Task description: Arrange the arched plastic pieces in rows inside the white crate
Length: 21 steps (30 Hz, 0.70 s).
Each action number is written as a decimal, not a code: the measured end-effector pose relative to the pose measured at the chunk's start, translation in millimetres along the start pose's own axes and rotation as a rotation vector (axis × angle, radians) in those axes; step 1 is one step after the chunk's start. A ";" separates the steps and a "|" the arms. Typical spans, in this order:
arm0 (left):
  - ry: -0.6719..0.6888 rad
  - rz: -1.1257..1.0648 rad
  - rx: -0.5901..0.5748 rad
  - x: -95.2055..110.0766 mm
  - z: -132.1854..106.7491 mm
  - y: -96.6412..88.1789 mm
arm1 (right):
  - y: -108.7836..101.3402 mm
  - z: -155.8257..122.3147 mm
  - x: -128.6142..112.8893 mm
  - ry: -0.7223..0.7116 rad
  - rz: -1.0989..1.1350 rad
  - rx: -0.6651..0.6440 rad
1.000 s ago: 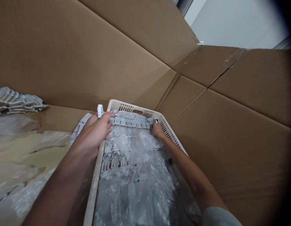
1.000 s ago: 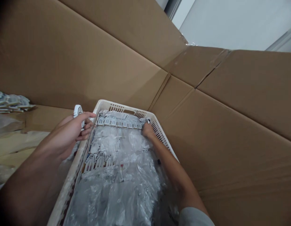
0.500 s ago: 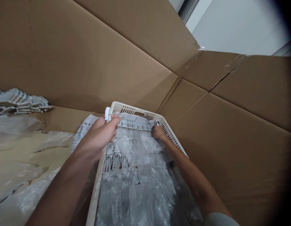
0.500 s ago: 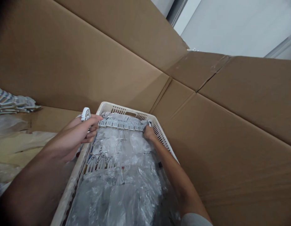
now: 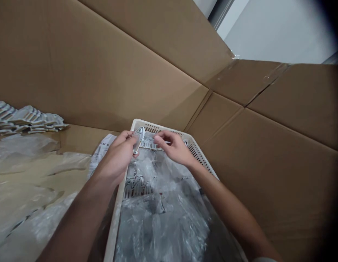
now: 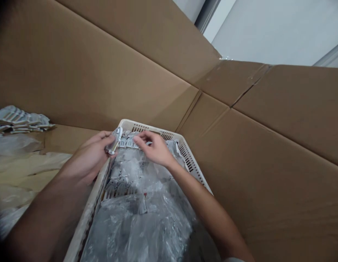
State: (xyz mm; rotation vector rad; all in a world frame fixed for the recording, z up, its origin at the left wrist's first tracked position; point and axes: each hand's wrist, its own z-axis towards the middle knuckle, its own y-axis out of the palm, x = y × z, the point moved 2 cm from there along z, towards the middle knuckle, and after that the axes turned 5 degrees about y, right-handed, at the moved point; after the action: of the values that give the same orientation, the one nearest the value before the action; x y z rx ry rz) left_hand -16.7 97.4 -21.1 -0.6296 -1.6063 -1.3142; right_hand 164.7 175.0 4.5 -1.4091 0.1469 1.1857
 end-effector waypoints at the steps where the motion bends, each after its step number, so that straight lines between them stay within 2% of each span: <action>1: 0.021 0.046 0.005 -1.1 0.3 -0.4 | 9.1 -1.4 -20.2 -0.036 0.098 -0.024; 3: 0.097 0.145 0.009 0.3 0.6 -1.7 | 22.1 -1.7 -44.7 -0.058 0.210 -0.006; 5: 0.171 0.204 0.035 4.2 1.1 -4.7 | 28.7 2.1 -46.3 -0.031 0.261 0.035; 8: 0.189 0.246 0.120 10.2 4.3 -13.2 | 34.6 12.3 -16.2 0.118 0.224 0.063; 11: 0.189 0.249 0.152 17.1 9.4 -22.7 | 47.7 21.6 24.4 0.352 0.022 0.050; 13: 0.164 0.199 0.160 22.3 11.9 -28.4 | 62.4 27.0 44.0 0.458 -0.099 0.017; 17: 0.120 0.124 0.205 34.4 11.6 -36.7 | 93.4 39.7 62.0 0.543 -0.270 -0.009; 21: 0.127 0.107 0.246 43.8 7.9 -41.0 | 113.6 50.7 68.9 0.542 -0.343 -0.013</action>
State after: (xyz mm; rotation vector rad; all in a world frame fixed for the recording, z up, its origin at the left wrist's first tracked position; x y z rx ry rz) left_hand -72.5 85.5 -1.1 -0.4648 -1.5763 -1.0369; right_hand 90.3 222.6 -106.9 -1.6632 0.2626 0.5084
